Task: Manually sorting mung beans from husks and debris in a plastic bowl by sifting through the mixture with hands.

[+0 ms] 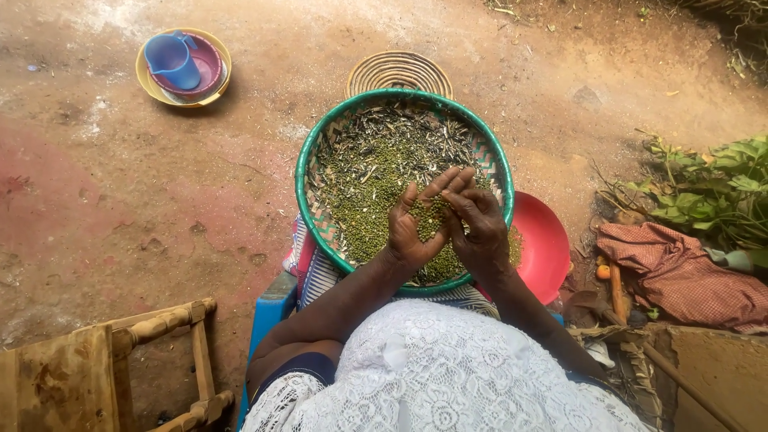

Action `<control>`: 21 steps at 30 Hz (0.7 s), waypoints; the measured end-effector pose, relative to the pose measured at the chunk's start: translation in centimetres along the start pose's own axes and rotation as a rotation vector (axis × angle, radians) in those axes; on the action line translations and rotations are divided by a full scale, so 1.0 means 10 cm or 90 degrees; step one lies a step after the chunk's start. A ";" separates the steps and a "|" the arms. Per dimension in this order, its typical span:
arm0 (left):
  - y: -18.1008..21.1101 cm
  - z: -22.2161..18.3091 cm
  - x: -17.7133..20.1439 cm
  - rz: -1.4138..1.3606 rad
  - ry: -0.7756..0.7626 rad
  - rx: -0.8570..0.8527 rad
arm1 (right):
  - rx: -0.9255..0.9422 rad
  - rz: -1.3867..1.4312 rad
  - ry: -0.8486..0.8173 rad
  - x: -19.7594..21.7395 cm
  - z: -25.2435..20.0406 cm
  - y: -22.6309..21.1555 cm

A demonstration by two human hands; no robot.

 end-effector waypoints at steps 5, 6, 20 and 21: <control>-0.04 0.01 -0.01 0.008 0.012 0.017 | 0.054 -0.032 -0.002 -0.06 0.07 -0.04; -0.05 0.00 -0.01 0.023 0.015 0.018 | 0.077 -0.052 -0.001 -0.06 0.08 -0.08; 0.02 0.03 0.07 0.016 0.000 0.046 | 0.014 0.092 -0.047 0.01 0.02 0.11; 0.02 0.00 0.01 0.011 0.000 0.055 | -0.027 0.177 -0.072 0.02 -0.03 0.22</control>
Point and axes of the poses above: each hand's wrist, its own z-axis towards the middle knuckle, its own x-axis out of the back of the hand, y = z × x, the point moved 7 cm from there along z, towards the middle knuckle, and after that the axes turned 7 degrees about y, right-handed, at the moved point
